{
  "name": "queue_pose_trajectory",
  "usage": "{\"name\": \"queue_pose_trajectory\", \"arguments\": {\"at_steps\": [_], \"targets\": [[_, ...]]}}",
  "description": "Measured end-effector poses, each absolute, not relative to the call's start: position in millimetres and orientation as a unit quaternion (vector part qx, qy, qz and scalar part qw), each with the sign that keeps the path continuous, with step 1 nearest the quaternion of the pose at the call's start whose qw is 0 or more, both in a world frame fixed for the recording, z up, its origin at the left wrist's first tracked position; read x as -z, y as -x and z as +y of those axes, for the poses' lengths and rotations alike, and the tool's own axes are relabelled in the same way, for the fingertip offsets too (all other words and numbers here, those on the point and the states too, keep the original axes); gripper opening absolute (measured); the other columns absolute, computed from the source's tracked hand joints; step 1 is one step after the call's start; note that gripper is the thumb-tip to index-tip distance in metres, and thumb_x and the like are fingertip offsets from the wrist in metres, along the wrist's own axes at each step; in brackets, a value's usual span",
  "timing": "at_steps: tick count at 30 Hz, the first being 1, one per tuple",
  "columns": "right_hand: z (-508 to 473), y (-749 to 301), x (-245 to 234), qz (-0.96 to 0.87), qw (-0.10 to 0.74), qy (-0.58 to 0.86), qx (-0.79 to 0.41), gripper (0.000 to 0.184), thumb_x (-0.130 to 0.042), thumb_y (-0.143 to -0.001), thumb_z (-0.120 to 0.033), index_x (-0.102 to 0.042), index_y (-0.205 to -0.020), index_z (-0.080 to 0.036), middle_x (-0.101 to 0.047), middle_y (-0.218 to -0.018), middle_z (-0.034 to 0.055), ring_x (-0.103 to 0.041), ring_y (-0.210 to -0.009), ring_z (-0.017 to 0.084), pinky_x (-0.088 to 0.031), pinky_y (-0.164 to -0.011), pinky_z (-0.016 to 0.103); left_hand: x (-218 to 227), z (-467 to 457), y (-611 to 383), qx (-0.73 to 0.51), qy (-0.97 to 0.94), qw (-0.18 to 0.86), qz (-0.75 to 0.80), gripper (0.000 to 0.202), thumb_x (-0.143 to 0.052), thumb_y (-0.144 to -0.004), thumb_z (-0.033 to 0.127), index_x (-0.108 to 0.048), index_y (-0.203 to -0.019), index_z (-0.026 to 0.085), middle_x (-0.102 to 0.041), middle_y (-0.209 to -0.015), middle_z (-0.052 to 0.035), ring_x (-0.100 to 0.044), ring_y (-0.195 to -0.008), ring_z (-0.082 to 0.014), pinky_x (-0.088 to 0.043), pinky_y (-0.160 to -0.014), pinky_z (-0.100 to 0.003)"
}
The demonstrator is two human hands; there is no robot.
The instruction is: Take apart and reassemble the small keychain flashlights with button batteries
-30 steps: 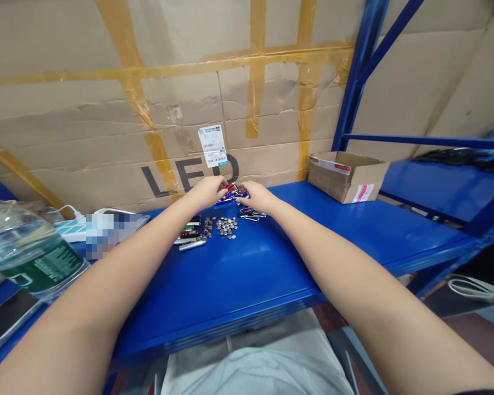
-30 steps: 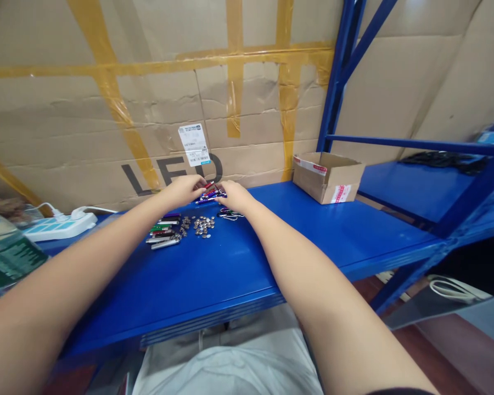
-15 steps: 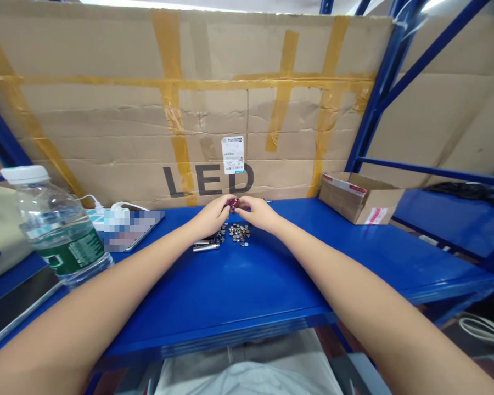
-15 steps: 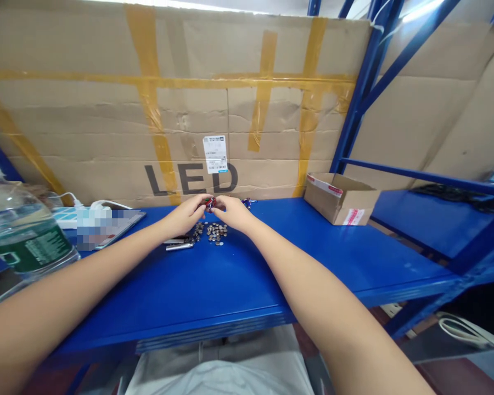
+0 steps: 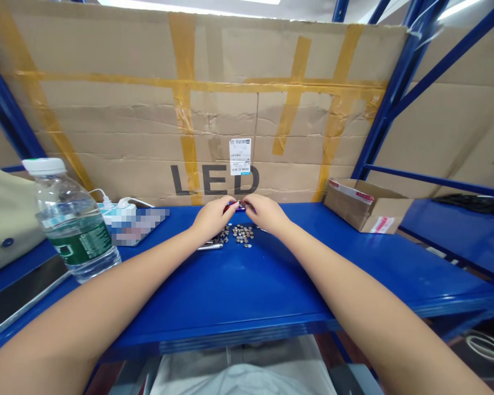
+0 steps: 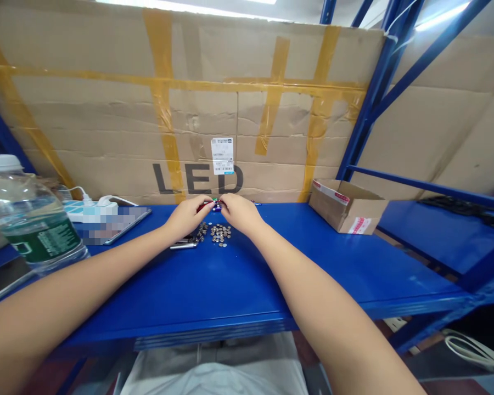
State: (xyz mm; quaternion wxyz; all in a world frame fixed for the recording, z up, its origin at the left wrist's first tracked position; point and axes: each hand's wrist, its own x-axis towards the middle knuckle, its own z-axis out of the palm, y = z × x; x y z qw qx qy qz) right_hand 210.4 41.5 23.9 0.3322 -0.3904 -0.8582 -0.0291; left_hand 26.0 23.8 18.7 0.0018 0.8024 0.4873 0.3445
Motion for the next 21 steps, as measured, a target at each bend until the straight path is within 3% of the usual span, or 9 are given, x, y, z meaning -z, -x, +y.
{"name": "queue_pose_trajectory", "arguments": {"at_steps": [3, 7, 10, 16, 21], "targets": [[45, -210, -24, -0.849, 0.366, 0.38, -0.012, 0.016, -0.047, -0.087, -0.016, -0.062, -0.093, -0.018, -0.068, -0.097, 0.0083, -0.062, -0.091, 0.02, -0.045, -0.079, 0.032, -16, 26, -26, -0.337, -0.816, 0.01, 0.47, 0.032, -0.038, -0.094, 0.04, -0.064, -0.098, 0.022, -0.07, -0.095, -0.0046, -0.064, -0.089, -0.0223, -0.046, -0.077, -0.032], [51, -203, -19, -0.765, 0.462, 0.354, -0.275, 0.011, -0.048, -0.086, -0.015, -0.055, -0.094, -0.018, -0.068, -0.088, 0.0039, -0.064, -0.072, 0.013, -0.051, -0.072, 0.03, -13, 23, -33, -0.319, -0.829, 0.014, 0.459, 0.032, -0.035, -0.095, 0.037, -0.063, -0.097, 0.02, -0.07, -0.099, -0.0063, -0.063, -0.091, -0.023, -0.046, -0.077, -0.032], [52, -198, -19, -0.69, 0.496, 0.357, -0.387, 0.015, -0.05, -0.085, -0.015, -0.05, -0.1, -0.019, -0.066, -0.08, 0.0017, -0.062, -0.063, 0.011, -0.052, -0.064, 0.027, -11, 19, -38, -0.319, -0.82, 0.014, 0.475, 0.031, -0.034, -0.096, 0.035, -0.06, -0.1, 0.019, -0.069, -0.1, -0.0084, -0.064, -0.093, -0.0244, -0.046, -0.078, -0.034], [50, -196, -17, -0.733, 0.476, 0.373, -0.31, 0.021, -0.044, -0.085, -0.013, -0.053, -0.104, -0.017, -0.064, -0.083, 0.0013, -0.058, -0.056, 0.008, -0.05, -0.057, 0.024, -6, 15, -42, -0.332, -0.808, 0.021, 0.486, 0.028, -0.032, -0.097, 0.033, -0.055, -0.104, 0.019, -0.069, -0.099, -0.0089, -0.064, -0.094, -0.0246, -0.047, -0.08, -0.035], [46, -197, -14, -0.778, 0.412, 0.381, -0.284, 0.04, -0.046, -0.077, -0.004, -0.053, -0.115, -0.017, -0.065, -0.098, 0.0047, -0.058, -0.061, 0.008, -0.047, -0.055, 0.023, -3, 17, -40, -0.349, -0.797, 0.025, 0.492, 0.028, -0.033, -0.096, 0.031, -0.053, -0.111, 0.018, -0.067, -0.107, -0.0108, -0.063, -0.101, -0.0258, -0.047, -0.084, -0.037]]}}
